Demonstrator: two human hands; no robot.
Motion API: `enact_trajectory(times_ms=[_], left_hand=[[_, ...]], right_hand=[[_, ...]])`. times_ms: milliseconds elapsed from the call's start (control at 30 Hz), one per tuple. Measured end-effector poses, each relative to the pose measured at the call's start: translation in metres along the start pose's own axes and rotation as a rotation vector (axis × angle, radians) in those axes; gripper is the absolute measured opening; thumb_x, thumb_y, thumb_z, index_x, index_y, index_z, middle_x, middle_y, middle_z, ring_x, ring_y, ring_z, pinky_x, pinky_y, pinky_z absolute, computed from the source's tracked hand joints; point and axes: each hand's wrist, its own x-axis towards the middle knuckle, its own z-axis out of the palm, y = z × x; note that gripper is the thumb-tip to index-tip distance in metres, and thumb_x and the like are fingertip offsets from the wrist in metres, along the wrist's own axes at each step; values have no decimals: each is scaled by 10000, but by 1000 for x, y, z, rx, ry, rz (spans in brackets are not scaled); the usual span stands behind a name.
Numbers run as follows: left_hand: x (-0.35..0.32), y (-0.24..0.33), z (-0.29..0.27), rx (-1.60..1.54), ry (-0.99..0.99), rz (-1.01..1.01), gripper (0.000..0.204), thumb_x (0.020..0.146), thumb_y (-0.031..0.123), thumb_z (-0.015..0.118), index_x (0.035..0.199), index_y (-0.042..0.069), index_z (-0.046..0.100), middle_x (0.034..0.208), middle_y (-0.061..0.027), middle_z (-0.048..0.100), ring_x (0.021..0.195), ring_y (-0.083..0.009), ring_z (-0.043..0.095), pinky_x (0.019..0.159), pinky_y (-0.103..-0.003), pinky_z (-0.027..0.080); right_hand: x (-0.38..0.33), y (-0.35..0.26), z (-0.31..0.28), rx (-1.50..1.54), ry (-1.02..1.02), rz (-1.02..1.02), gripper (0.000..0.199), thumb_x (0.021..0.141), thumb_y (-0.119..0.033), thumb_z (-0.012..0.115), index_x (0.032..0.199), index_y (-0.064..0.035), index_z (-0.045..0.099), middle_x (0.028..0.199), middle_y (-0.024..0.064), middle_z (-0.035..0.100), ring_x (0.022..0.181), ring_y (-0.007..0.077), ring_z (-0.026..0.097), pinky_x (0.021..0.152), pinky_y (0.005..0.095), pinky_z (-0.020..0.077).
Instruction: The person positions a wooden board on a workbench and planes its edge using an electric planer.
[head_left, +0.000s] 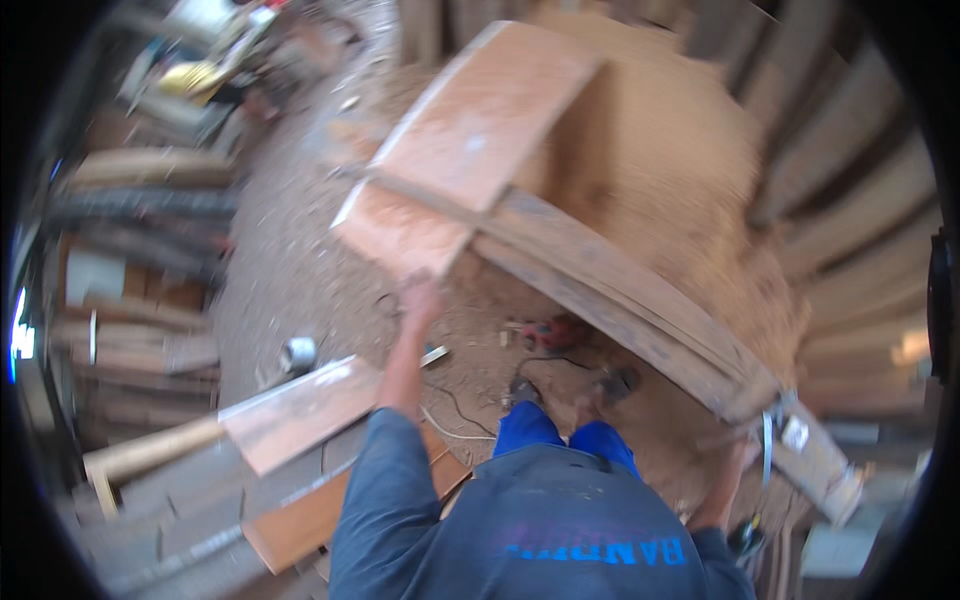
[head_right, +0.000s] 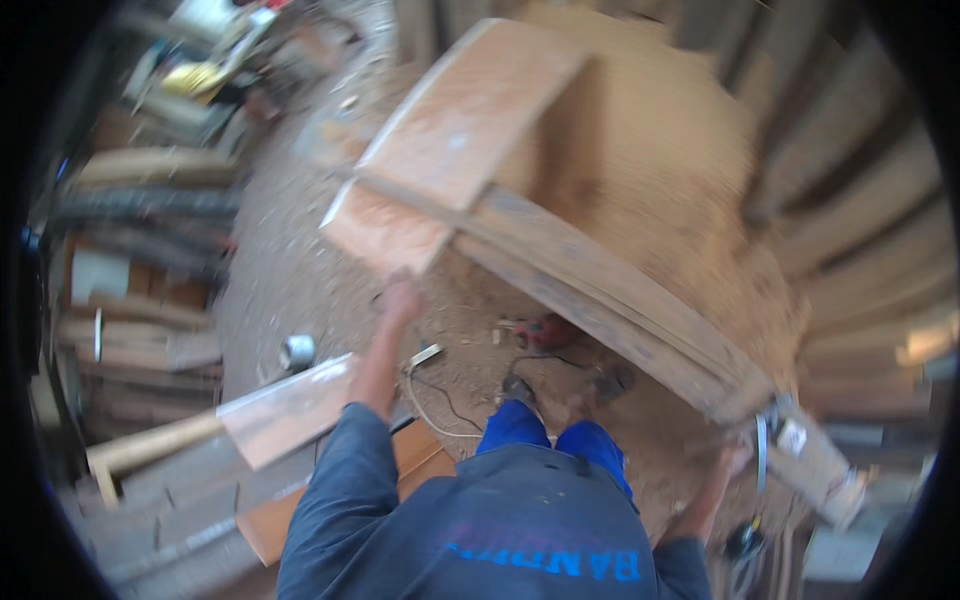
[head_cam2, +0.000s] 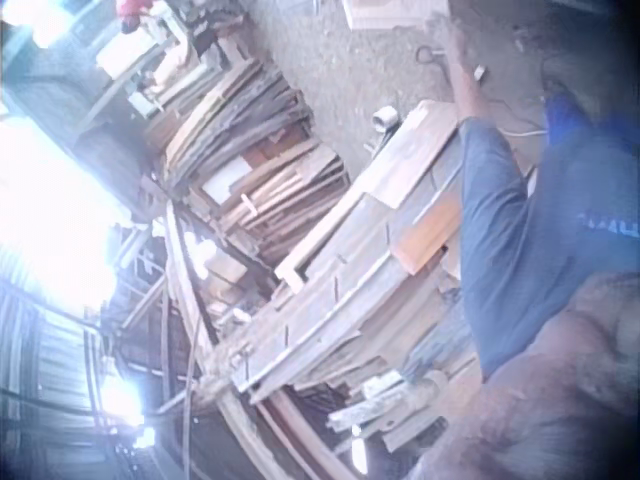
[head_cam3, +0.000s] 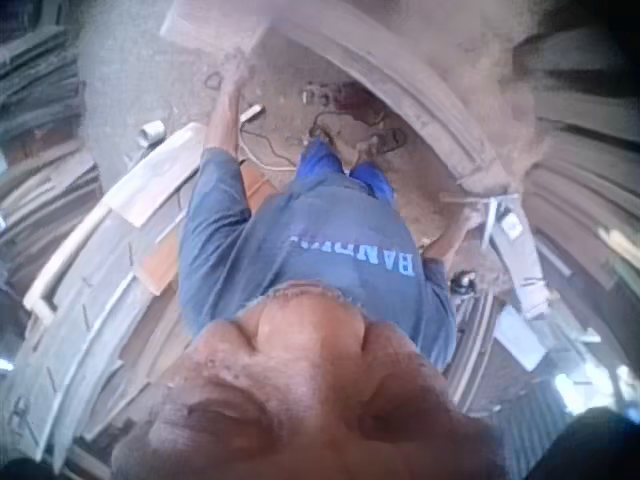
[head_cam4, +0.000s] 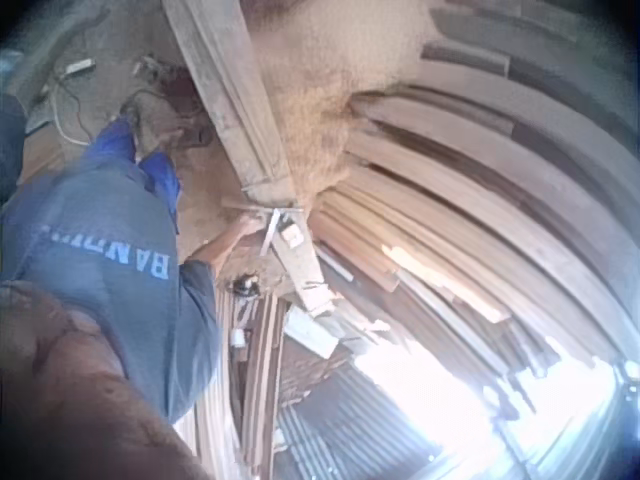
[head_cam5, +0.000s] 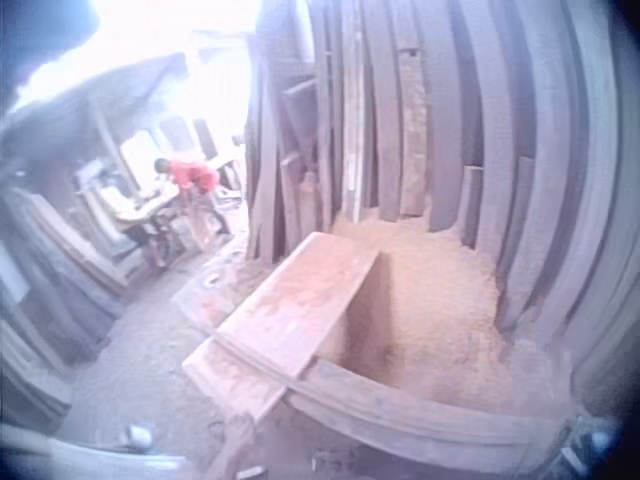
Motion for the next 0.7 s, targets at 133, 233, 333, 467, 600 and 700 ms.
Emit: enact_trajectory(times_ms=[133,233,333,467,600,700], left_hand=[[-12,13,-11,-211,-23,-75,947,901,421,698,1568,-80,251,1541,-423,334,1498,-543,271,1259,-564,195],[-33,23,-34,-183,-92,-75,1025,912,427,690,1611,-72,131,1604,-437,209,1544,-552,140,1261,-611,104],[-69,31,-35,-197,-62,44,906,915,410,683,1600,-15,271,1616,-399,235,1528,-571,157,1253,-632,115],[-156,48,34,-213,-145,427,752,921,408,663,1542,48,436,1627,-342,275,1514,-568,199,1251,-624,151],[-294,60,134,-566,-454,356,681,949,455,611,1500,69,503,1598,-311,354,1490,-527,291,1233,-591,258],[-387,79,173,-729,-901,108,739,991,506,556,1575,88,385,1610,-332,315,1489,-506,314,1230,-587,271]], right_hand=[[-25,-124,17,-360,150,-223,396,1041,-334,477,1053,3,685,1027,206,672,947,389,650,832,528,512],[-61,-253,38,-216,-38,-473,351,1013,-280,525,1110,19,683,1076,244,691,1031,425,658,919,489,504],[-127,-355,63,-175,-292,-545,310,1015,-251,537,1087,16,678,1029,235,696,1015,390,667,912,466,507],[-194,-415,103,-74,-589,-714,274,1023,-254,566,1096,-12,673,1063,212,703,1012,393,684,915,464,521],[-215,-398,154,-240,-887,-560,304,969,-313,616,1097,-50,698,1101,226,719,1067,403,687,933,466,528],[-214,-365,208,-411,-1011,-514,324,953,-329,625,1098,-49,698,1114,231,723,1068,420,686,939,478,530]])
